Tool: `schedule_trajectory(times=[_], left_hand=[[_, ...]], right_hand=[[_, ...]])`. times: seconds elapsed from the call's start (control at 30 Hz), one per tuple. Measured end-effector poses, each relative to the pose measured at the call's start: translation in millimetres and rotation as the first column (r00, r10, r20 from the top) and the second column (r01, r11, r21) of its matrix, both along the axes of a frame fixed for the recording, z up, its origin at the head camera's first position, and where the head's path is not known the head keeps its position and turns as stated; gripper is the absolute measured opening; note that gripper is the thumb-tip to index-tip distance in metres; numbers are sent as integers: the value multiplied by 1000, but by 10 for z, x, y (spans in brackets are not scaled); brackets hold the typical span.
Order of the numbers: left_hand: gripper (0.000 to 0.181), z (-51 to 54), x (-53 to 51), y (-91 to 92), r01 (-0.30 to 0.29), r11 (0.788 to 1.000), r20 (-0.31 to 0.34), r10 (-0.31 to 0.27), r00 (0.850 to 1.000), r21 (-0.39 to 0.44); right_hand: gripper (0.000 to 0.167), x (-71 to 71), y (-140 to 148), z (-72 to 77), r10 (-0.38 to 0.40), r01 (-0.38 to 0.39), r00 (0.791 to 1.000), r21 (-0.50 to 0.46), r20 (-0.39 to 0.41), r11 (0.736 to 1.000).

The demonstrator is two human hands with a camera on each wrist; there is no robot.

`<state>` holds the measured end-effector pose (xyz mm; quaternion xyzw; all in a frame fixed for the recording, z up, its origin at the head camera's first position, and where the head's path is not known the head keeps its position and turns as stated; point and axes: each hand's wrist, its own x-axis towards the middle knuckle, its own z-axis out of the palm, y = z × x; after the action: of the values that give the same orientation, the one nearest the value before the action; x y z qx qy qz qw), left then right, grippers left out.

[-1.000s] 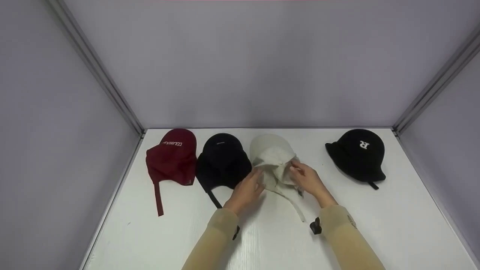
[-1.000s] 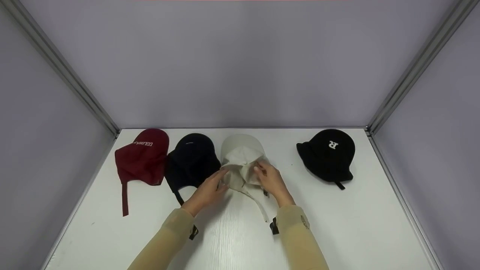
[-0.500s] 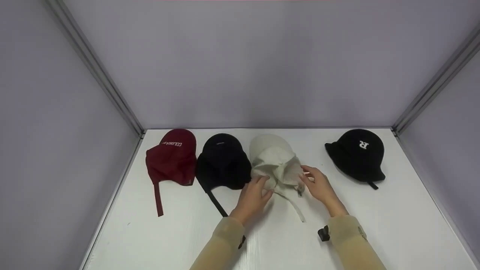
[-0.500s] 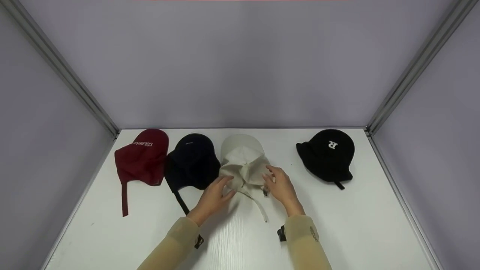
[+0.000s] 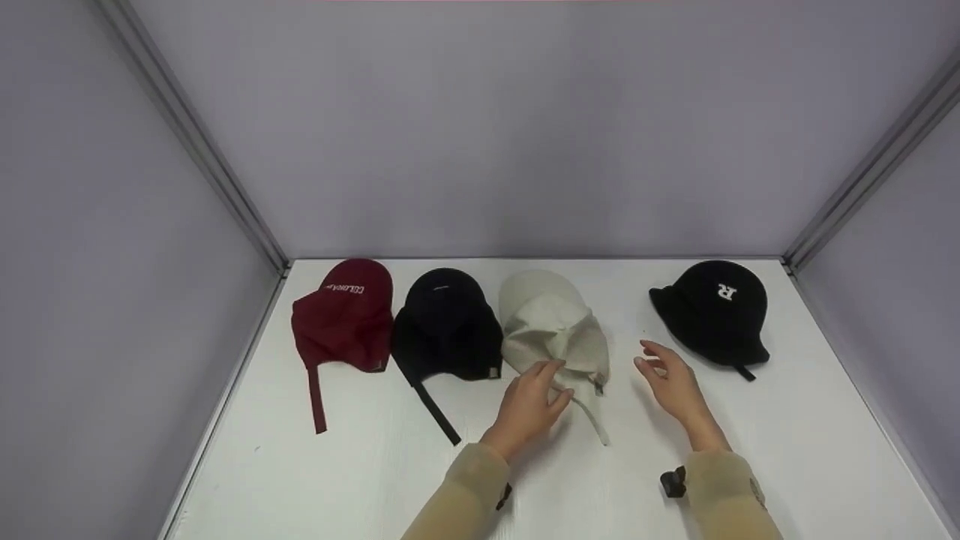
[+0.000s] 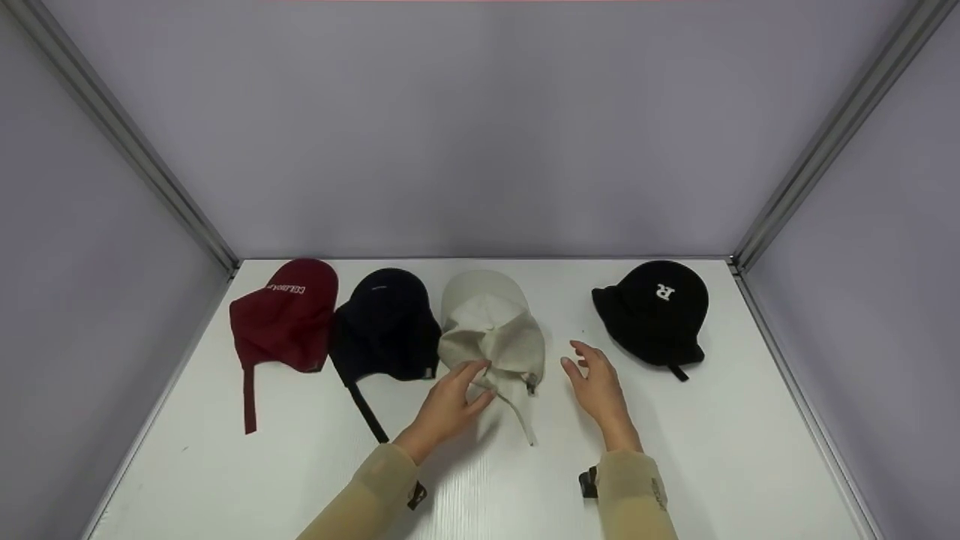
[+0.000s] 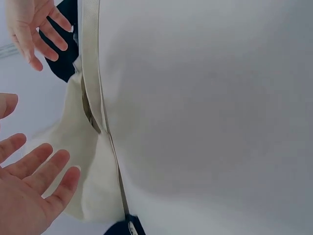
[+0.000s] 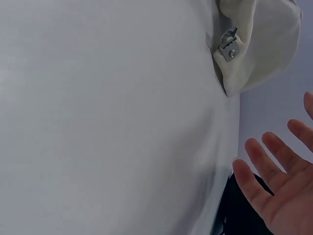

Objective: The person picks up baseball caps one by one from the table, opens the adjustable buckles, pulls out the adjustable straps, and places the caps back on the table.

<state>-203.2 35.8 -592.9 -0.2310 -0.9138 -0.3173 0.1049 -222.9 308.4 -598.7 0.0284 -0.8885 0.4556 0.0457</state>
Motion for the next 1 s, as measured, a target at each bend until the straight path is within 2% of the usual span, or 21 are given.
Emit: schedule_trajectory(times=[0.1, 0.33, 0.5, 0.8, 1.0], left_hand=[[45, 14, 15, 77, 23, 1000, 13, -23, 1000, 8], [44, 51, 42, 228, 58, 998, -6, -58, 998, 22], [44, 88, 34, 311, 57, 998, 4, -57, 998, -22], [44, 98, 17, 402, 54, 998, -2, -55, 999, -28], [45, 94, 7, 428, 67, 997, 13, -66, 998, -24]], right_hand=[[49, 11, 97, 17, -23, 23, 1000, -9, 8, 1000], [50, 40, 307, 112, -80, 81, 997, -7, 14, 997], [48, 25, 444, 172, -152, 153, 988, 29, -31, 988], [44, -25, 630, 221, -228, 238, 964, 65, -138, 969], [47, -90, 738, 244, -258, 276, 954, 112, -151, 955]])
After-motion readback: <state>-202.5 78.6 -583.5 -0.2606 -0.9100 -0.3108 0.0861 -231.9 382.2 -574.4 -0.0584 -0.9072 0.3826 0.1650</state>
